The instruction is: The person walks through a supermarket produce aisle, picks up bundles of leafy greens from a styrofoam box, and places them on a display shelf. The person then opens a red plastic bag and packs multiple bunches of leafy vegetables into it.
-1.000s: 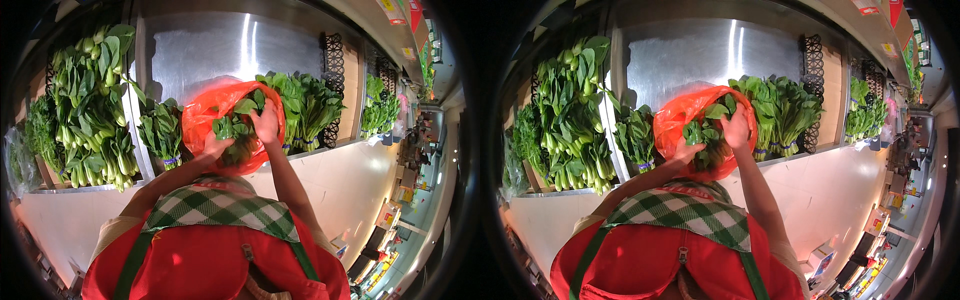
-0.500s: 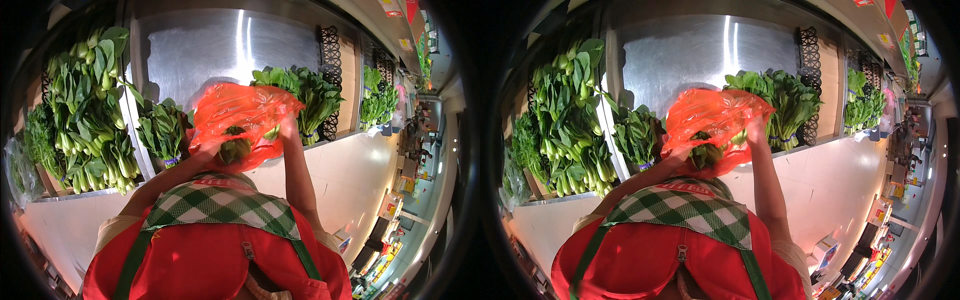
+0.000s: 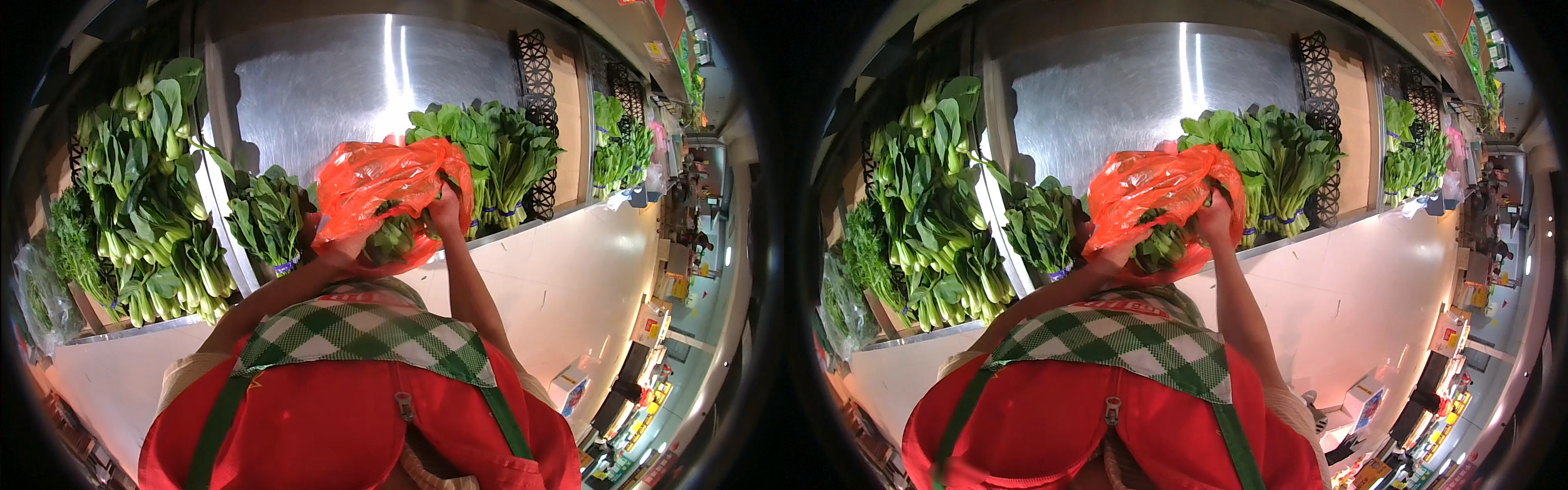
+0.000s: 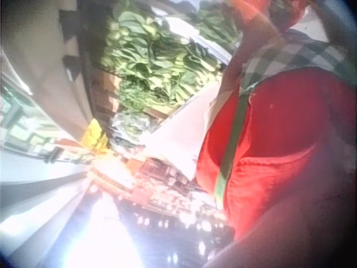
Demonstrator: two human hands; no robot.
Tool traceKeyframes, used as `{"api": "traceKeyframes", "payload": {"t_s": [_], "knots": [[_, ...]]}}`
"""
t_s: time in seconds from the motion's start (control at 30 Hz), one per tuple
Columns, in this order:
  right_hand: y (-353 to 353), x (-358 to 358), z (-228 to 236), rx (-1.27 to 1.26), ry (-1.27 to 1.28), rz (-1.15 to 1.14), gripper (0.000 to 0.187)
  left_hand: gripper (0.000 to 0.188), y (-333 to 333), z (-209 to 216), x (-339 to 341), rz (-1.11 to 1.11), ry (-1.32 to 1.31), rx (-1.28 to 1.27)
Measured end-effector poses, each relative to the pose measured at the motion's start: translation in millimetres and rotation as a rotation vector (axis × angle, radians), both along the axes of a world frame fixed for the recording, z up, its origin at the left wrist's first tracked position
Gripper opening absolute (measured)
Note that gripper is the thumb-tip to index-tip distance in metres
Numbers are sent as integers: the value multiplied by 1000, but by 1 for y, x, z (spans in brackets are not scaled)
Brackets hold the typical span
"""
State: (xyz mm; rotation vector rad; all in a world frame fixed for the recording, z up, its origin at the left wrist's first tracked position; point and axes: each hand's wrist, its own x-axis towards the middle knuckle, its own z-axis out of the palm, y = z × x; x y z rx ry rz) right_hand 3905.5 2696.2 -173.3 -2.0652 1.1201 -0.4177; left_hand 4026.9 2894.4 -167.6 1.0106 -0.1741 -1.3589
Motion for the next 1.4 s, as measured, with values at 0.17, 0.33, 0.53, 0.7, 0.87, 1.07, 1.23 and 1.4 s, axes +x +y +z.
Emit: {"api": "traceKeyframes", "payload": {"t_s": [0.17, 0.33, 0.53, 0.7, 0.87, 1.07, 1.23, 1.4], "knots": [[22, -25, 46, 6, -95, 500, 48, 34, 1, 6, 3, -60, -52, 61], [61, -4, 53, 306, 42, 492, 89, 34, -1, 14, 15, -169, 60, 62], [81, 24, 48, 409, 65, 364, 106, 45, -13, 24, 15, -111, 336, -87], [69, 28, 32, 272, 153, 264, 90, 48, -17, 33, 44, -376, -156, -111], [64, 22, 27, 315, -12, 153, 48, 48, -44, 26, 97, -494, -658, -49], [41, -23, 61, 559, -490, -74, 47, 54, -17, -5, 84, -459, -1572, 72], [-2, -50, 99, 780, -934, -453, 52, 45, -4, -28, 62, 68, -272, -218], [-43, -46, 112, 748, -1237, -375, 38, 35, 0, -5, 62, -287, -1478, 41]]}}
